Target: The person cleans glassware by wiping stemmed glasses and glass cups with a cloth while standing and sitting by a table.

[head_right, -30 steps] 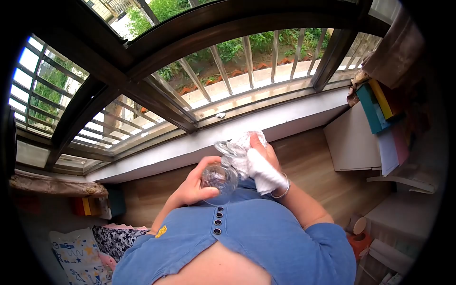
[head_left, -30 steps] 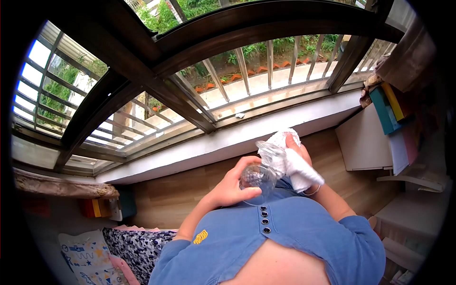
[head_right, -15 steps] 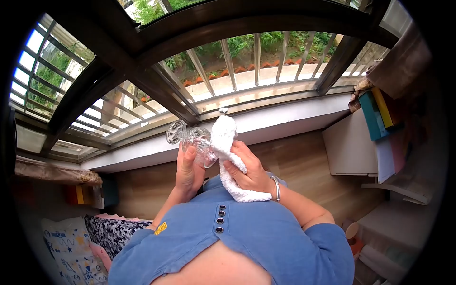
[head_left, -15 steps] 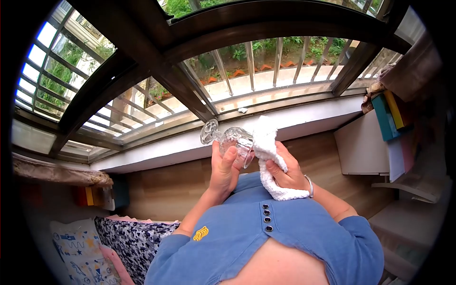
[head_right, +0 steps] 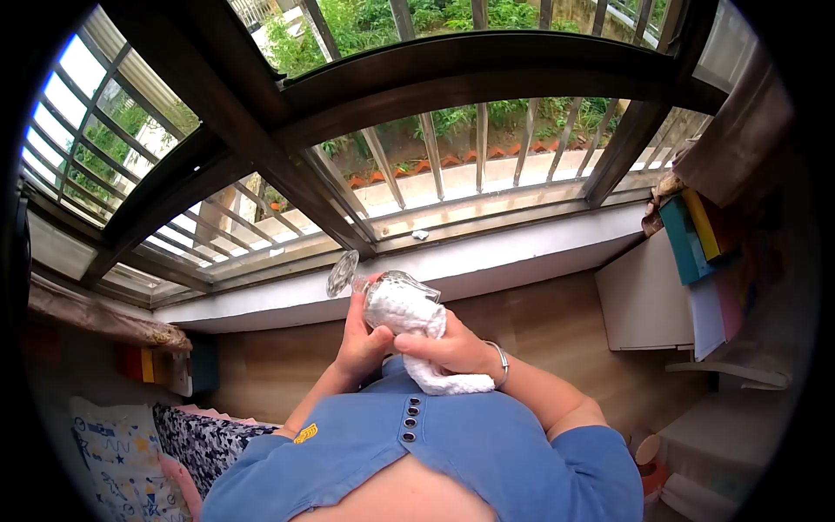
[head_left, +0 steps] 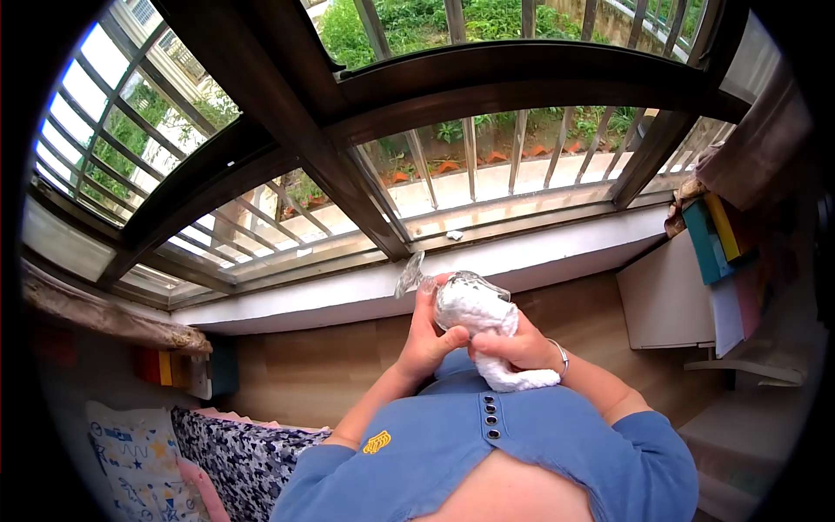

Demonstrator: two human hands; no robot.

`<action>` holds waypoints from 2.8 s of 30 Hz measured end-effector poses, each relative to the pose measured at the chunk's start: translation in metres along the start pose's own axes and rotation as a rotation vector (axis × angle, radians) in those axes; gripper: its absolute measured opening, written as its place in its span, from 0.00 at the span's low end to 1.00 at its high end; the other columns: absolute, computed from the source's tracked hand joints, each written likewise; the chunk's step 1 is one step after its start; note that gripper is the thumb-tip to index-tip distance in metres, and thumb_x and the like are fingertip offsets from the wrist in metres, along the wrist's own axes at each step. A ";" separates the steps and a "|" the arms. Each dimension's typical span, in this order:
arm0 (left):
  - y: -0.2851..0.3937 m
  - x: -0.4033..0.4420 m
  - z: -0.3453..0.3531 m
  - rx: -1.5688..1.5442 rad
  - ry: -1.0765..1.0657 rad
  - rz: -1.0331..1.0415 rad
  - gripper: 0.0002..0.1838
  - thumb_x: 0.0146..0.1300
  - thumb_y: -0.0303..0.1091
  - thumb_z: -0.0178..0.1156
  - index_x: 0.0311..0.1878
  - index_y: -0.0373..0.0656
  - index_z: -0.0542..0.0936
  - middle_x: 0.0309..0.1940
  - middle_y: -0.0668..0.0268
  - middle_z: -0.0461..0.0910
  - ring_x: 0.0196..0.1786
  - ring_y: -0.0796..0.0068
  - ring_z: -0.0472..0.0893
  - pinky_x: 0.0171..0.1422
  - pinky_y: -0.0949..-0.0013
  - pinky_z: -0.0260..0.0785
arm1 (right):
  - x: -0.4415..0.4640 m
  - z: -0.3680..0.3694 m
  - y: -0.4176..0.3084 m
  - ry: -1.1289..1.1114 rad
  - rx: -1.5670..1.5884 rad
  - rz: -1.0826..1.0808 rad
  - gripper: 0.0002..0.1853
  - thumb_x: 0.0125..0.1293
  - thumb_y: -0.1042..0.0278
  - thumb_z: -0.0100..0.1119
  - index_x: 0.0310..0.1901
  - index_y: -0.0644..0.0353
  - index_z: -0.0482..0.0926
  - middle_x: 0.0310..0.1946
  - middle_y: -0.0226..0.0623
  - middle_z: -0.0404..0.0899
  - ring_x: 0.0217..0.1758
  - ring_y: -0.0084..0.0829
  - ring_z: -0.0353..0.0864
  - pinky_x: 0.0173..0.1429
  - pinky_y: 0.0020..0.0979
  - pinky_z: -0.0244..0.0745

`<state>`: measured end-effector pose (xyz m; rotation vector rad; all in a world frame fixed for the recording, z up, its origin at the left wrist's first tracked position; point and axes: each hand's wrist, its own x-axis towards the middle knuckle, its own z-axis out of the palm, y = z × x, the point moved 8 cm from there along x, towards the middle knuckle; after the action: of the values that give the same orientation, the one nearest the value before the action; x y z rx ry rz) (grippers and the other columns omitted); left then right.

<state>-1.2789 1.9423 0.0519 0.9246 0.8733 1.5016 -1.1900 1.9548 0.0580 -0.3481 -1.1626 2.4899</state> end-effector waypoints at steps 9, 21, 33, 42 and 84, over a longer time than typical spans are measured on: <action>0.023 0.013 0.024 -0.283 -0.087 -0.068 0.40 0.50 0.54 0.60 0.58 0.37 0.58 0.47 0.55 0.69 0.49 0.65 0.72 0.55 0.64 0.63 | -0.002 0.044 -0.050 -0.024 -1.314 -0.593 0.23 0.55 0.63 0.60 0.52 0.62 0.68 0.47 0.43 0.71 0.51 0.34 0.71 0.55 0.31 0.64; 0.031 0.021 0.021 -0.008 -0.224 0.199 0.34 0.48 0.44 0.62 0.55 0.37 0.61 0.52 0.53 0.65 0.55 0.61 0.67 0.59 0.59 0.60 | 0.003 0.006 -0.022 -0.063 -0.170 -0.141 0.18 0.57 0.69 0.56 0.50 0.61 0.69 0.39 0.31 0.73 0.41 0.22 0.72 0.44 0.23 0.68; 0.038 0.034 0.042 0.325 -0.247 0.337 0.32 0.49 0.47 0.62 0.54 0.39 0.66 0.50 0.52 0.68 0.54 0.60 0.69 0.57 0.60 0.62 | -0.010 -0.024 -0.015 -0.079 0.246 0.080 0.22 0.53 0.71 0.59 0.51 0.61 0.67 0.38 0.29 0.73 0.36 0.16 0.70 0.39 0.19 0.66; -0.007 0.051 0.058 -0.120 -0.020 -0.114 0.29 0.51 0.47 0.61 0.50 0.38 0.68 0.46 0.57 0.71 0.48 0.66 0.73 0.53 0.65 0.67 | -0.021 -0.028 -0.056 0.063 -0.931 -0.553 0.27 0.48 0.77 0.64 0.52 0.60 0.68 0.47 0.34 0.70 0.50 0.25 0.69 0.55 0.27 0.62; -0.082 0.065 0.099 -0.281 0.264 -0.228 0.25 0.59 0.38 0.54 0.57 0.39 0.60 0.47 0.61 0.68 0.51 0.72 0.69 0.57 0.67 0.62 | -0.049 -0.111 -0.064 0.162 -0.812 -0.332 0.17 0.52 0.75 0.58 0.45 0.61 0.72 0.39 0.40 0.76 0.41 0.35 0.77 0.44 0.29 0.72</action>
<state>-1.1598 2.0193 0.0251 0.4127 0.8937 1.5184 -1.0902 2.0472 0.0408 -0.4983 -1.9303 1.5868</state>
